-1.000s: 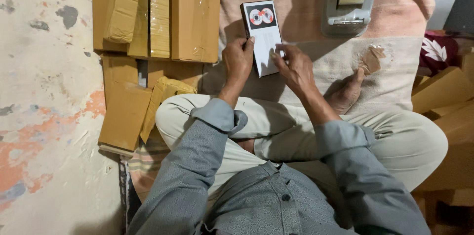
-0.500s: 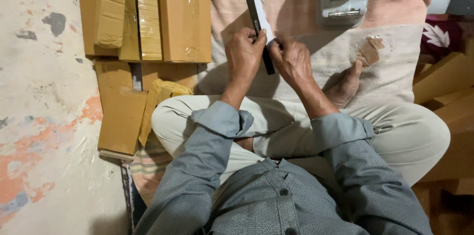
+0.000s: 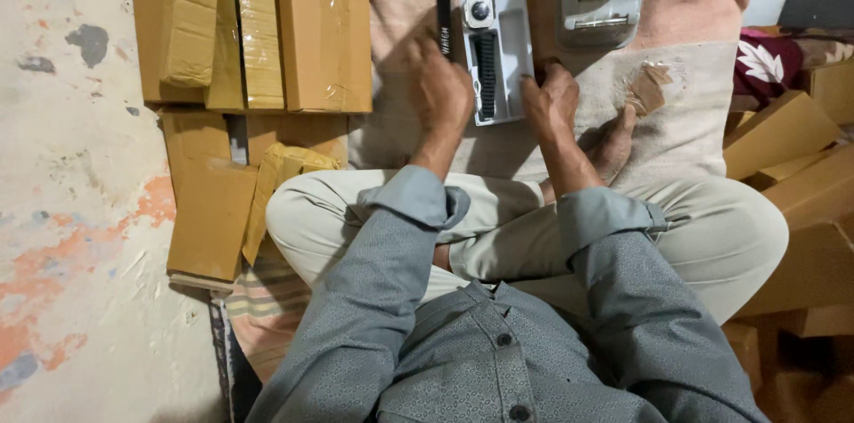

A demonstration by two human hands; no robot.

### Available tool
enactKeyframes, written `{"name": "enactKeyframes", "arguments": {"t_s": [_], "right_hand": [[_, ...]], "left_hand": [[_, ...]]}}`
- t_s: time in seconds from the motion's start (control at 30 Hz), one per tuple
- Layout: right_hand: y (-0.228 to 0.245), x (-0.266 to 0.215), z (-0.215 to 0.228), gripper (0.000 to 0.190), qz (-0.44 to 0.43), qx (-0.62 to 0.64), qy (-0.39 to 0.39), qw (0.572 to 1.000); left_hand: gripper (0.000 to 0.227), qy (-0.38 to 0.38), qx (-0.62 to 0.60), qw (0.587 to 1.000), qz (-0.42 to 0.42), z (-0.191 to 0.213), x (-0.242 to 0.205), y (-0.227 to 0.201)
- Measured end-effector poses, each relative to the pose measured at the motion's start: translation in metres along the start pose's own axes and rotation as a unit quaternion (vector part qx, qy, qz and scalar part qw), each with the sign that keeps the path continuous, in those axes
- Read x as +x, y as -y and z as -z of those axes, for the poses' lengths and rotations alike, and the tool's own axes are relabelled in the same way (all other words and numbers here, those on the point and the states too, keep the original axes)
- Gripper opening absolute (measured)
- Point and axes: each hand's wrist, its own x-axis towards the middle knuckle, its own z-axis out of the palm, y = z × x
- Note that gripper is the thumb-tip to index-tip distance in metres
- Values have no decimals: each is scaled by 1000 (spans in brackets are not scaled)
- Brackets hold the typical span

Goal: The person sits on the floor and packs smartwatches into cardboard boxes. They place the watch, strap, and charging cable into a white tray, insert the tray into a product box, then place the product box into a shipping box and seal it with tape. The process is repeated for a second unit.

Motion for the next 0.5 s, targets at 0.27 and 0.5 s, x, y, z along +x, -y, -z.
{"name": "enactKeyframes", "arguments": {"t_s": [0.27, 0.5], "right_hand": [[41, -20, 9, 29, 28, -72, -30, 997], [61, -46, -2, 53, 330, -317, -53, 887]], "left_hand": [[72, -19, 211, 977, -21, 55, 12, 35], [81, 55, 168, 984, 25, 61, -5, 52]]}}
